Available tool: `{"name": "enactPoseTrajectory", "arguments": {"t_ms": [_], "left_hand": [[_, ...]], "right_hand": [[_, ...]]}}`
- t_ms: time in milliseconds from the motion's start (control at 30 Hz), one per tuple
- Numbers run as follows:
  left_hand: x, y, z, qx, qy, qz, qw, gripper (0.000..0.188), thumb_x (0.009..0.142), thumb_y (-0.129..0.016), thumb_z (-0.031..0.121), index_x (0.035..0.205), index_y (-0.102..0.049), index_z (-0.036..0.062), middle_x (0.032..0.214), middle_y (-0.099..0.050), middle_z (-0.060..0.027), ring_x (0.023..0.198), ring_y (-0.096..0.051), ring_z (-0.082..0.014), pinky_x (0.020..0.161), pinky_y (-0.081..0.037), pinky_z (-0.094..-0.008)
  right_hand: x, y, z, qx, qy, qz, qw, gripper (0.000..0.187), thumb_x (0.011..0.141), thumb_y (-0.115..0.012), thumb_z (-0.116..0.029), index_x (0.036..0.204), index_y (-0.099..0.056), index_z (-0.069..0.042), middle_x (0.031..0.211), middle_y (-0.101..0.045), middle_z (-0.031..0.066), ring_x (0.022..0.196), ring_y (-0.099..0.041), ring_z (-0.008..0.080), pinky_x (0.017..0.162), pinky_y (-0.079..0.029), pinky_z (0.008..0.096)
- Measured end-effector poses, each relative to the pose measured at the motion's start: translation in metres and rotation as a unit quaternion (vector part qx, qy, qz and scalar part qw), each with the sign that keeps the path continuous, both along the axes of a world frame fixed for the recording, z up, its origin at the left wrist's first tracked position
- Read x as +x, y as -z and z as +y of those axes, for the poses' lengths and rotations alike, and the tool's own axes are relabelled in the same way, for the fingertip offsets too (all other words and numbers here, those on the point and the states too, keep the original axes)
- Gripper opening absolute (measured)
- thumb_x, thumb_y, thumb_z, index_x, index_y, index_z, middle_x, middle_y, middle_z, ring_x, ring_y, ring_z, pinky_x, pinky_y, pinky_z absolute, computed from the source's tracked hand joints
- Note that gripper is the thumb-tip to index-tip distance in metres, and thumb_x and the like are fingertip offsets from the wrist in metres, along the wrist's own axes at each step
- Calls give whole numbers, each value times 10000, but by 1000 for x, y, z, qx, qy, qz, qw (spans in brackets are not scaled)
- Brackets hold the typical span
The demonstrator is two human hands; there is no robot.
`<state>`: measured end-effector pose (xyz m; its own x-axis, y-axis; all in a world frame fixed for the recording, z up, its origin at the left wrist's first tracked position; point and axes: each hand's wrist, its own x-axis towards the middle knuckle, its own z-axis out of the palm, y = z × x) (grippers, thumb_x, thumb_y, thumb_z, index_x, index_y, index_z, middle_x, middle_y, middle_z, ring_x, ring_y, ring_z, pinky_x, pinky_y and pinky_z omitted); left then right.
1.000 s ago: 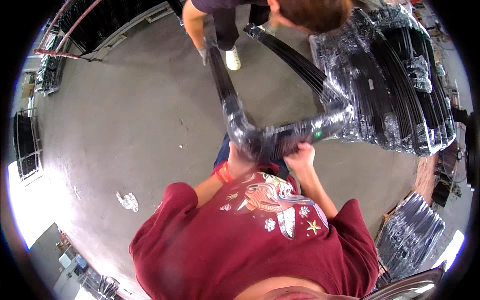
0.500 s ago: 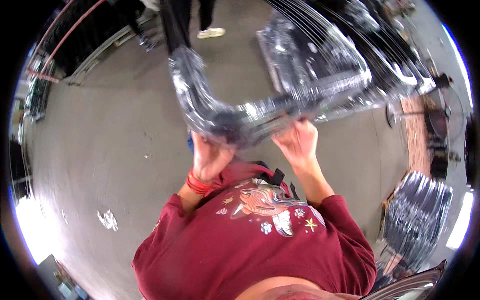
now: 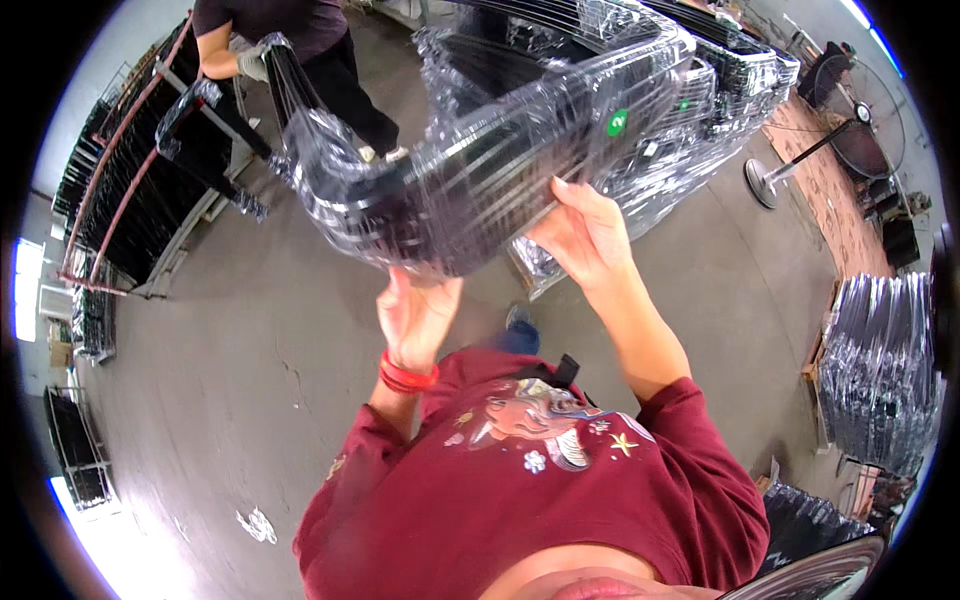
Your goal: The person receives large, rectangular plastic-wrapped items from another person and stacks them onto a pallet. The person uses their hands to position and align the items neatly on the growing stack.
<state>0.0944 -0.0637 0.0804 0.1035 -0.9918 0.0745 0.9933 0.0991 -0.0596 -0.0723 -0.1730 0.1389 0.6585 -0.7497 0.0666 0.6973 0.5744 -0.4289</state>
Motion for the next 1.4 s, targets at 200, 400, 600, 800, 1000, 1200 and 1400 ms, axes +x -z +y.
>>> {"name": "enactPoseTrajectory", "arguments": {"t_ms": [200, 400, 600, 800, 1000, 1200, 1400], "left_hand": [[-102, -4, -86, -56, 101, 24, 993, 582, 709, -660, 19, 1248, -457, 98, 1351, -377, -70, 1274, -289, -244, 1092, -177, -413], [-170, -37, -161, -8, 97, -80, 992, 687, 659, -731, 110, 1275, -426, 116, 1362, -353, -55, 1281, -268, -239, 1100, -150, -392], [-234, -28, -227, 23, -26, -87, 996, 634, 701, -697, 98, 1274, -426, 92, 1346, -386, -83, 1274, -289, -261, 1084, -158, -433], [-283, -10, -273, -1, -128, -25, 991, 536, 775, -581, -11, 1278, -407, 49, 1344, -386, -117, 1267, -309, -270, 1077, -159, -476], [-284, -26, -297, -1, -187, -49, 981, 448, 851, -495, 21, 1284, -380, 22, 1347, -372, -129, 1266, -302, -280, 1082, -160, -482], [-265, -51, -311, 59, -178, -198, 962, 340, 899, -428, 62, 1219, -399, -49, 1311, -381, -208, 1250, -340, -303, 1046, -311, -445], [-251, -58, -306, 108, -171, -305, 931, 326, 903, -436, 98, 1190, -413, -55, 1305, -378, -233, 1225, -377, -308, 1043, -315, -444]], "right_hand": [[-98, -31, -79, -77, 15, 39, 996, 377, 807, -586, -70, 1156, -461, 2, 1129, -542, 123, 1058, -522, 261, 933, -395, 426], [-179, -36, -161, -106, -2, 62, 992, 445, 828, -575, -98, 1217, -391, 13, 1185, -501, 145, 1096, -503, 268, 928, -411, 438], [-254, -4, -254, -186, -74, 156, 967, 481, 882, -507, -169, 1284, -301, -4, 1184, -493, 159, 1093, -506, 302, 921, -429, 470], [-304, 19, -317, -214, -198, 148, 945, 516, 905, -473, -244, 1295, -271, 27, 1219, -469, 178, 1141, -471, 322, 967, -375, 473], [-293, 3, -341, -191, -191, 92, 958, 487, 933, -413, -274, 1284, -286, 39, 1216, -436, 166, 1121, -472, 244, 992, -374, 380], [-262, 4, -368, -150, -241, 67, 957, 450, 935, -408, -292, 1229, -336, 40, 1176, -455, 132, 1110, -478, 213, 985, -388, 348], [-247, 1, -367, -164, -230, 66, 957, 435, 940, -391, -297, 1189, -374, 59, 1128, -484, 138, 1068, -501, 216, 991, -383, 345]]}}
